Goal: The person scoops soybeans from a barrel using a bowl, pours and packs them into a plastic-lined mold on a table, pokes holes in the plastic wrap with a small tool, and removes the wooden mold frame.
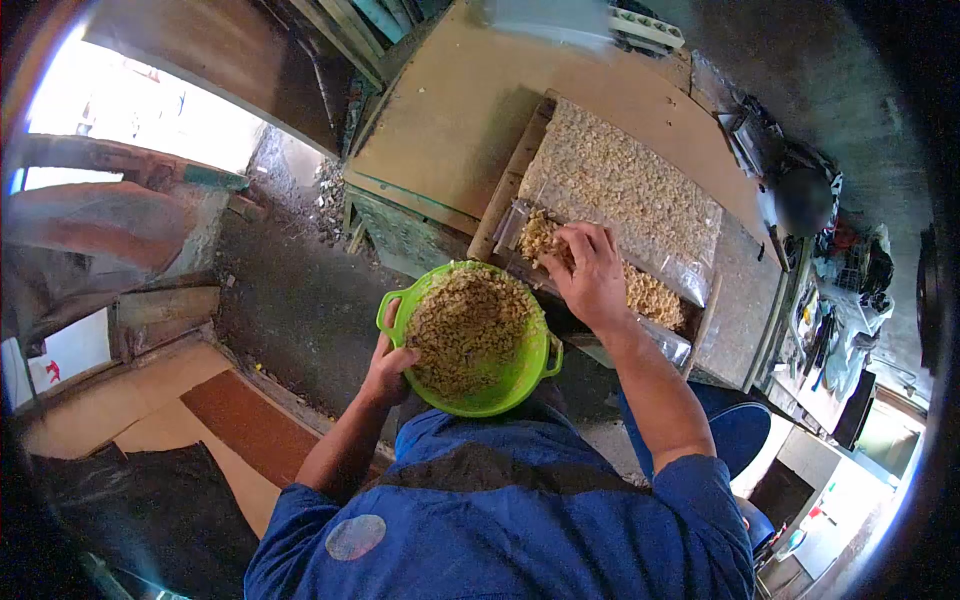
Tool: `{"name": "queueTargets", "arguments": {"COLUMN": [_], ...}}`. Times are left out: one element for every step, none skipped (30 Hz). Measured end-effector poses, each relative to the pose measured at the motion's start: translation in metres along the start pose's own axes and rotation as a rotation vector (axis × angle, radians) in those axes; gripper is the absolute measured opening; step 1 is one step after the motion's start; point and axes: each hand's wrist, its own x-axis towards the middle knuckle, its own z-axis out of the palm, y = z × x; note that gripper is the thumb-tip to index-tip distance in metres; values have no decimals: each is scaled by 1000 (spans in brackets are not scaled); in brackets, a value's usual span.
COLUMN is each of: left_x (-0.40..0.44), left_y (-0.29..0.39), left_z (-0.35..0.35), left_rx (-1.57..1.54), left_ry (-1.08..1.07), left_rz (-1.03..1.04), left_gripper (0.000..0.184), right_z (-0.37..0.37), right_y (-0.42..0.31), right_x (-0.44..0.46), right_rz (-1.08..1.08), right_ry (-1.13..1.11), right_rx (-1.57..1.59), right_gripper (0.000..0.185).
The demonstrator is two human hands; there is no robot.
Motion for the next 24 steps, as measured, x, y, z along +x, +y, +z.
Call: {"name": "queueTargets", "arguments": {"left_x": [-2,-4,-6,-7,-7,-8,-10,-12,-14,-16,-16,-17,-17,-17,-18,-19,-20,-22,-23,-23,-23,-24,-26,-26], "left_y": [-1,-3,-4,-4,-4,-4,-5,-5,-5,-4,-3,-3,-3,-4,-3,-2,0,1,2,3,4,6,9,11], "left_z": [2,6,10,11,11,12,14,17,20,21,23,24,24,22,22,22,23,23,23,23,23,23,22,21], "left_rx": [0,-5,-11,-11,51,112,112,73,35,37,8,-21,-20,-22,-25,-25,-35,-44,-44,-61,-79,-79,-49,-19], "left_ry": [3,11,18,19,16,13,14,10,8,11,14,17,15,0,-13,-10,5,20,19,30,42,42,49,56], "left_rz": [5,-10,-25,-21,-15,-9,-6,0,8,11,7,2,3,25,47,50,56,62,62,54,47,49,56,68], "left_gripper": [101,101,101,101,101,101,101,101,101,101,100,100,100,101,101,101,101,102,102,102,102,102,102,101], "right_z": [1,3,3,1,0,5,5,6,6,7,7,7,7,8,9,8,6,5,6,9,10,9,8,6], "right_y": [-1,-2,-6,-10,-13,-13,-10,-8,-8,-9,-9,-10,-9,-8,-8,-9,-10,-11,-10,-9,-10,-11,-14,-18], "right_x": [1,2,4,6,8,8,9,11,15,18,21,22,22,21,22,22,21,19,17,15,15,14,11,10], "right_rz": [-23,-47,-52,-106,-161,-136,-139,-120,-102,-105,-87,-68,-68,-75,-84,-87,-102,-116,-116,-120,-126,-128,-113,-100], "right_ry": [30,61,61,18,-25,-31,-30,-32,-34,-32,-26,-20,-18,-46,-75,-74,-85,-96,-95,-101,-107,-107,-72,-34], "right_rx": [4,8,11,-7,-26,-77,-77,-25,28,32,21,10,9,17,25,27,19,11,11,6,1,1,51,102], "right_gripper": [39,34,34,30,27,21,21,22,25,25,25,25,25,28,30,30,30,31,31,31,31,31,30,29]}}
